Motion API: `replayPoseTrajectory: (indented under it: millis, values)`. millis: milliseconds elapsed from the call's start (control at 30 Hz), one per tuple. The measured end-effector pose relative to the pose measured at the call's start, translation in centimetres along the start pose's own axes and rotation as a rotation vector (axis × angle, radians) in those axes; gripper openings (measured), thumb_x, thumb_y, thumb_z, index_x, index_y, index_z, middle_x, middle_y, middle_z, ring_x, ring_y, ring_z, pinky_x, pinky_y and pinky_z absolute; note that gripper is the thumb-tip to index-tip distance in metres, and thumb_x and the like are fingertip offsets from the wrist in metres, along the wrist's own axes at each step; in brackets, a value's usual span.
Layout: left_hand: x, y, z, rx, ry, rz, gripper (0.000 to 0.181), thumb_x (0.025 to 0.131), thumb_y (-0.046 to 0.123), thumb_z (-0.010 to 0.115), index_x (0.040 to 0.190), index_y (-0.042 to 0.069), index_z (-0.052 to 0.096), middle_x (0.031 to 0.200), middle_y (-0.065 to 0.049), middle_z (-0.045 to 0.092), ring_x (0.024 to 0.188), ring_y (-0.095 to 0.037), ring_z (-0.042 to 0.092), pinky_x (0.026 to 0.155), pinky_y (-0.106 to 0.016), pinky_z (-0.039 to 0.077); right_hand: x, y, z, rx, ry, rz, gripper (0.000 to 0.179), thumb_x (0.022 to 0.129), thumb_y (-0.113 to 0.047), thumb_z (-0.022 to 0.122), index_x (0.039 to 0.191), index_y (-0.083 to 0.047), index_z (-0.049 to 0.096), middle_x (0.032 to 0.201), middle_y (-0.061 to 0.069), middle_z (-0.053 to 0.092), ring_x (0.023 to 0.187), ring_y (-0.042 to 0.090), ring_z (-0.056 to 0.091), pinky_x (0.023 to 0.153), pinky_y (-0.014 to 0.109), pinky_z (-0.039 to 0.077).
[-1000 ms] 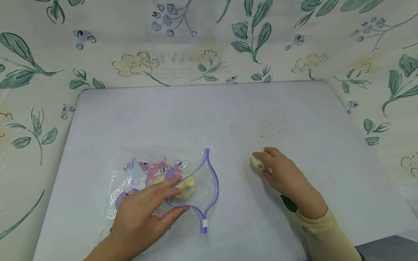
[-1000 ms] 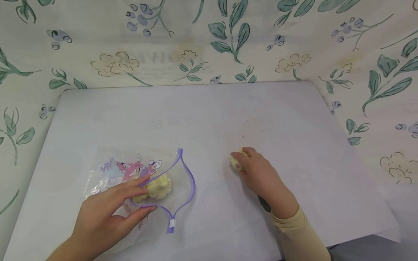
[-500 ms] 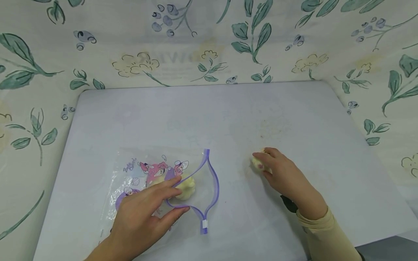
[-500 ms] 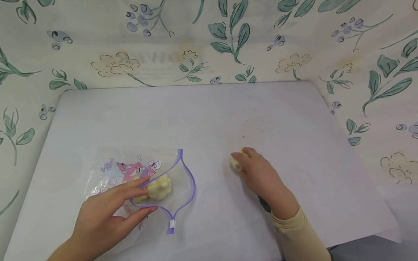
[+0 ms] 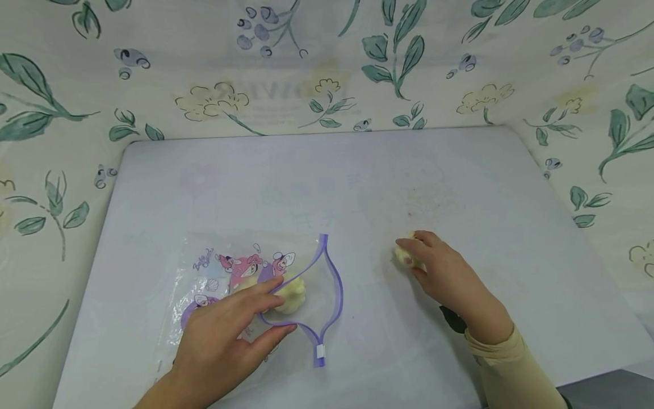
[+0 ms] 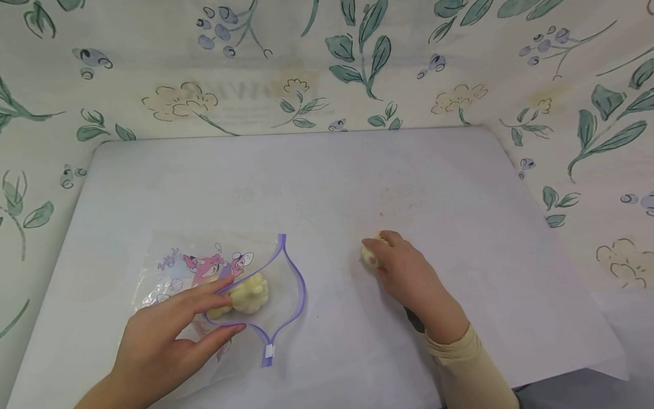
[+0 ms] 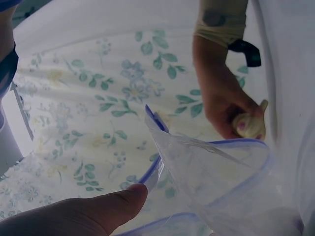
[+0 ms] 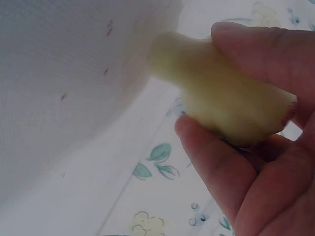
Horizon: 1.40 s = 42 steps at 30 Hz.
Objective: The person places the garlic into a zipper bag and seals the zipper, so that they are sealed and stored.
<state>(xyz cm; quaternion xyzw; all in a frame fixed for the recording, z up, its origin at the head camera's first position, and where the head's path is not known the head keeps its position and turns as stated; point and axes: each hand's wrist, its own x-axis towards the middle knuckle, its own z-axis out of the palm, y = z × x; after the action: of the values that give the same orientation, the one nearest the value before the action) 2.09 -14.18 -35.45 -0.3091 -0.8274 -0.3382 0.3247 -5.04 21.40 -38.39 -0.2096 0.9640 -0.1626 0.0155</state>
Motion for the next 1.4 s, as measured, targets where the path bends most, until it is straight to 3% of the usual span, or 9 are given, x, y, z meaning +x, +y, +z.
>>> replayPoseTrajectory:
  millis: [233, 833, 1100, 1400]
  values:
    - [0.02, -0.08, 0.12, -0.02, 0.02, 0.018, 0.041, 0.096, 0.047, 0.066, 0.093, 0.008, 0.074, 0.104, -0.011, 0.079, 0.086, -0.023, 0.077, 0.079, -0.021, 0.059, -0.04, 0.0, 0.0, 0.006, 0.001, 0.001, 0.055, 0.082, 0.004, 0.078, 0.134, -0.009, 0.061, 0.133, 0.022, 0.058, 0.111, 0.039, 0.066, 0.085, 0.05, 0.058]
    - [-0.11, -0.02, 0.06, -0.008, 0.012, 0.004, 0.042, 0.097, 0.049, 0.064, 0.094, 0.008, 0.074, 0.105, -0.01, 0.079, 0.086, -0.023, 0.077, 0.074, -0.024, 0.06, -0.04, 0.02, 0.13, 0.009, 0.014, -0.009, 0.056, 0.081, 0.005, 0.078, 0.133, -0.009, 0.062, 0.132, 0.022, 0.058, 0.11, 0.04, 0.066, 0.084, 0.051, 0.058]
    - [0.01, -0.01, 0.07, -0.016, 0.019, 0.008, 0.041, 0.097, 0.048, 0.065, 0.094, 0.008, 0.074, 0.104, -0.01, 0.079, 0.086, -0.023, 0.077, 0.079, -0.02, 0.059, 0.05, 0.0, 0.02, 0.006, 0.017, -0.013, 0.055, 0.082, 0.005, 0.078, 0.132, -0.008, 0.062, 0.131, 0.022, 0.059, 0.109, 0.039, 0.066, 0.083, 0.05, 0.059]
    - [0.08, 0.01, 0.01, -0.008, 0.017, 0.008, 0.041, 0.097, 0.048, 0.064, 0.093, 0.008, 0.074, 0.104, -0.01, 0.079, 0.085, -0.023, 0.077, 0.074, -0.024, 0.06, 0.02, -0.03, -0.02, 0.009, 0.026, -0.024, 0.054, 0.082, 0.005, 0.078, 0.132, -0.008, 0.062, 0.13, 0.021, 0.059, 0.108, 0.038, 0.067, 0.083, 0.049, 0.058]
